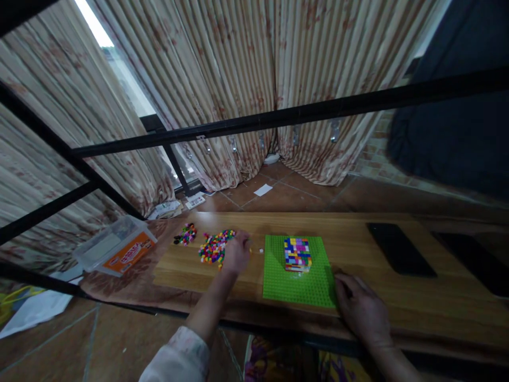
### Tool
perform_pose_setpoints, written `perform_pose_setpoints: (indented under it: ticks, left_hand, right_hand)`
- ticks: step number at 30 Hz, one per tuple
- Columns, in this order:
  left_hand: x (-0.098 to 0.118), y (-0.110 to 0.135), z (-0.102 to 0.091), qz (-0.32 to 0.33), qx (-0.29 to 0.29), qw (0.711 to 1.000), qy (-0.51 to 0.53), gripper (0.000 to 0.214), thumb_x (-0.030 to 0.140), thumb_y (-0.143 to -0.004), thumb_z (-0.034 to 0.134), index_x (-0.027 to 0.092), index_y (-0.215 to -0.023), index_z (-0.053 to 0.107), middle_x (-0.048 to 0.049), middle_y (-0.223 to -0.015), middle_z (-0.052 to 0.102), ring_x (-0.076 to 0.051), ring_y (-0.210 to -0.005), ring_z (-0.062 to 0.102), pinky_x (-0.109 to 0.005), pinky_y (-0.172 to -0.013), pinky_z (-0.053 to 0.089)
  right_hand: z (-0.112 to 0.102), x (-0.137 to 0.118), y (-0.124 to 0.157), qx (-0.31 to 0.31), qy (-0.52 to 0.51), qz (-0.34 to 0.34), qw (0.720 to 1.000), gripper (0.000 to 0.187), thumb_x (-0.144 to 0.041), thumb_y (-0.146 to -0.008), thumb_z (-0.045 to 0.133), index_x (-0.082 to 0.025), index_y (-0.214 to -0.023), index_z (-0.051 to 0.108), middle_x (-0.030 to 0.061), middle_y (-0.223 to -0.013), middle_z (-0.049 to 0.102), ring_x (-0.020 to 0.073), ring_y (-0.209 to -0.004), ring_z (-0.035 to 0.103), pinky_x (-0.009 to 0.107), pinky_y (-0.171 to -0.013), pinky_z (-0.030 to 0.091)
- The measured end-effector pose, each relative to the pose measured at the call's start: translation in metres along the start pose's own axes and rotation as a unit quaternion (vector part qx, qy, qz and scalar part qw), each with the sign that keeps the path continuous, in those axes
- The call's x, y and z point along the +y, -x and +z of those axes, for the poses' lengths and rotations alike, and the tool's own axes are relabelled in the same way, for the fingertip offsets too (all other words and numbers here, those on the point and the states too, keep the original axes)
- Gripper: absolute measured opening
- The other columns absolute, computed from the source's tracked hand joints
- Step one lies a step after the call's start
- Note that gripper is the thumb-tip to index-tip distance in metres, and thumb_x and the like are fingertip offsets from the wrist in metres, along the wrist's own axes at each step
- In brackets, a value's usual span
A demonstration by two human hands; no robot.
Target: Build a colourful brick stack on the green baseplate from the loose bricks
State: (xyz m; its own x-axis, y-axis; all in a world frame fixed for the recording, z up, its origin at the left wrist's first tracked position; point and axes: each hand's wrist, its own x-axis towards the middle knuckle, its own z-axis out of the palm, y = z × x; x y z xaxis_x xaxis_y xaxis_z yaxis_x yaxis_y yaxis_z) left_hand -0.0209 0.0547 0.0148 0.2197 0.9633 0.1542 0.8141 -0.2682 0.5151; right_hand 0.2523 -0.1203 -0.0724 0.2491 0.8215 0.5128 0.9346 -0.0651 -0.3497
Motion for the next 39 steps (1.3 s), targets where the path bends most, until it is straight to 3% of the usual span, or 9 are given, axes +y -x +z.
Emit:
perform_pose_setpoints:
  ticks: [2,4,7,11,15,21,28,34,39]
  left_hand:
    - [0.014,0.003,0.013,0.006,-0.011,0.996,0.083,0.020,0.016,-0.085,0.050,0.016,-0.099,0.064,-0.0042,-0.089,0.071,-0.014,-0.081,0.066,-0.023,-0.074,0.050]
    - [0.027,0.004,0.026,-0.010,-0.020,0.970,0.244,0.022,0.018,-0.083,0.054,0.015,-0.101,0.066,-0.0043,-0.084,0.071,-0.014,-0.072,0.066,-0.023,-0.065,0.051]
    - [0.041,0.004,0.039,-0.020,-0.026,0.950,0.312,0.026,0.017,-0.079,0.059,0.014,-0.103,0.068,-0.0044,-0.082,0.072,-0.014,-0.066,0.065,-0.023,-0.061,0.051]
    - [0.056,0.003,0.036,0.013,-0.037,0.964,0.264,0.031,0.010,-0.078,0.057,0.017,-0.105,0.069,-0.0061,-0.094,0.074,-0.016,-0.083,0.068,-0.026,-0.076,0.052]
    - [0.073,0.003,0.021,0.068,-0.071,0.987,0.131,0.034,0.008,-0.081,0.052,0.021,-0.107,0.070,-0.0058,-0.104,0.073,-0.018,-0.096,0.067,-0.027,-0.088,0.049]
    - [0.091,0.000,0.009,0.117,-0.115,0.986,0.015,0.029,0.012,-0.083,0.050,0.020,-0.101,0.071,-0.0072,-0.097,0.073,-0.019,-0.088,0.066,-0.028,-0.084,0.048]
    - [0.090,-0.013,0.003,0.151,-0.174,0.973,0.005,0.027,0.013,-0.080,0.050,0.022,-0.089,0.074,-0.0023,-0.078,0.072,-0.015,-0.073,0.063,-0.023,-0.075,0.047]
    - [0.074,-0.021,0.016,0.130,-0.201,0.960,0.142,0.031,0.014,-0.076,0.052,0.020,-0.098,0.073,-0.0015,-0.082,0.074,-0.015,-0.075,0.064,-0.022,-0.072,0.049]
    - [0.060,-0.025,0.028,0.102,-0.222,0.939,0.242,0.032,0.017,-0.079,0.051,0.015,-0.104,0.071,-0.0025,-0.080,0.072,-0.011,-0.064,0.059,-0.020,-0.062,0.047]
  right_hand:
    - [0.000,0.000,0.000,0.004,0.000,-0.002,1.000,0.022,-0.032,-0.092,0.043,-0.022,-0.095,0.063,0.0044,-0.092,0.069,0.0178,-0.076,0.064,0.028,-0.069,0.046]
    - [0.000,-0.001,-0.001,0.015,0.000,-0.002,1.000,0.022,-0.031,-0.092,0.043,-0.021,-0.094,0.063,0.0047,-0.090,0.070,0.0177,-0.076,0.064,0.027,-0.068,0.046]
    - [-0.001,-0.002,-0.001,0.020,0.002,-0.006,1.000,0.023,-0.030,-0.091,0.043,-0.021,-0.094,0.064,0.0050,-0.090,0.070,0.0172,-0.076,0.065,0.027,-0.068,0.046]
    - [-0.003,-0.003,-0.002,0.008,0.009,-0.010,1.000,0.022,-0.029,-0.091,0.043,-0.021,-0.095,0.063,0.0055,-0.092,0.069,0.0172,-0.075,0.064,0.027,-0.067,0.045]
    - [-0.004,-0.004,-0.002,0.013,0.001,-0.012,1.000,0.021,-0.028,-0.091,0.044,-0.021,-0.094,0.064,0.0054,-0.091,0.070,0.0172,-0.076,0.064,0.026,-0.068,0.045]
    - [-0.003,-0.004,-0.003,0.019,-0.010,-0.009,1.000,0.019,-0.027,-0.091,0.046,-0.021,-0.094,0.063,0.0045,-0.090,0.069,0.0168,-0.077,0.064,0.026,-0.069,0.045]
    - [-0.003,-0.004,-0.002,0.036,-0.013,-0.024,0.999,0.019,-0.026,-0.090,0.047,-0.021,-0.095,0.064,0.0045,-0.089,0.069,0.0165,-0.076,0.064,0.026,-0.070,0.046]
    - [-0.003,-0.004,-0.002,0.031,-0.012,-0.020,0.999,0.020,-0.027,-0.091,0.046,-0.021,-0.097,0.064,0.0057,-0.092,0.070,0.0174,-0.078,0.065,0.027,-0.070,0.047]
    - [-0.003,-0.003,-0.002,0.023,-0.014,-0.020,0.999,0.019,-0.026,-0.091,0.046,-0.020,-0.097,0.063,0.0058,-0.093,0.069,0.0178,-0.080,0.065,0.027,-0.071,0.047]
